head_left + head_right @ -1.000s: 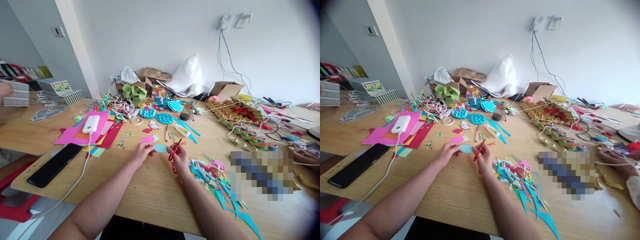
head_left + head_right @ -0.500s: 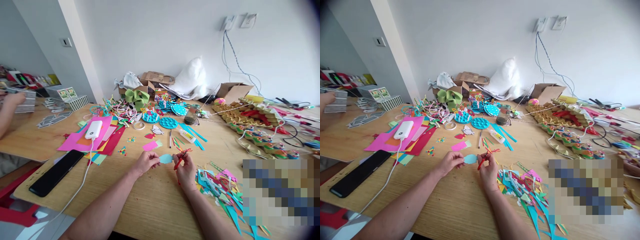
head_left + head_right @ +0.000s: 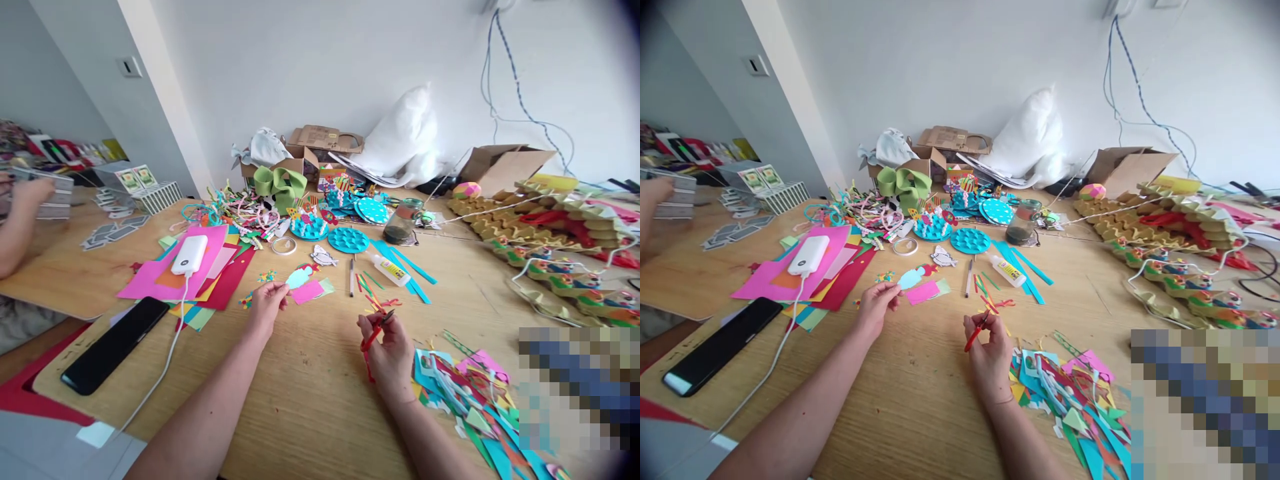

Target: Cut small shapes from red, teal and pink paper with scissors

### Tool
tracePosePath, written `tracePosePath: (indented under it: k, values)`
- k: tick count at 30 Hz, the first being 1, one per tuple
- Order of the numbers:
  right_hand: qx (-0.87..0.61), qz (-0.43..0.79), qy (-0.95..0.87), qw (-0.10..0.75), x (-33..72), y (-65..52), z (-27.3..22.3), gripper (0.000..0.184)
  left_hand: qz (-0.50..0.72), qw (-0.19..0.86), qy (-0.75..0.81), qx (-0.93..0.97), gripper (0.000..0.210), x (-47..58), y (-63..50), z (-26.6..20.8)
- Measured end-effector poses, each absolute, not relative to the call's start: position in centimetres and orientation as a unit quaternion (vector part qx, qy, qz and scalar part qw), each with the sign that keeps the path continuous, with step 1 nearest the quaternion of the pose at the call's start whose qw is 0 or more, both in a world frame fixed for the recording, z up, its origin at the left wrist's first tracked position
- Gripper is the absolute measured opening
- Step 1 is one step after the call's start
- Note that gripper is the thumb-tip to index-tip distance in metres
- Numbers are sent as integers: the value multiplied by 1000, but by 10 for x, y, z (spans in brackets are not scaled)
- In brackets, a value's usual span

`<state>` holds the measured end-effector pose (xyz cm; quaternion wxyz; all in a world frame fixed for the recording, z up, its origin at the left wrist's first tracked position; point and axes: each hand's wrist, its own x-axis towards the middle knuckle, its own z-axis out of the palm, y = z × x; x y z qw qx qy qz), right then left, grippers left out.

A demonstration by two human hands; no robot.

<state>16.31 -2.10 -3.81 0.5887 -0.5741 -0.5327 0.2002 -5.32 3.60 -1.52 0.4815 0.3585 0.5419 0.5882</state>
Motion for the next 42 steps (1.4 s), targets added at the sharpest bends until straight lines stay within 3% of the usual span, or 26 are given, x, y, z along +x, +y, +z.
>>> tracePosePath:
  k: [12, 23, 26, 29, 31, 35, 42]
  values:
    - [-513, 147, -611, 584, 153, -29, -28, 15, 517, 460, 606, 393, 23, -64, 46, -22]
    - [-500, 115, -654, 556, 150, -26, -35, 17, 322, 386, 702, 504, 9, -51, 114, -3]
    - [-498, 114, -669, 540, 150, -27, -35, 16, 297, 345, 720, 524, 8, -52, 124, -5]
    - [-500, 111, -675, 531, 151, -27, -34, 16, 299, 277, 729, 550, 34, -56, 116, -6]
    - [-505, 106, -671, 532, 152, -26, -33, 16, 287, 165, 718, 612, 42, -57, 101, -9]
    - [-510, 95, -661, 543, 153, -23, -34, 16, 266, 127, 669, 682, 26, -50, 67, -21]
    - [-511, 87, -664, 539, 153, -24, -33, 16, 224, 30, 674, 703, 22, -37, 51, -33]
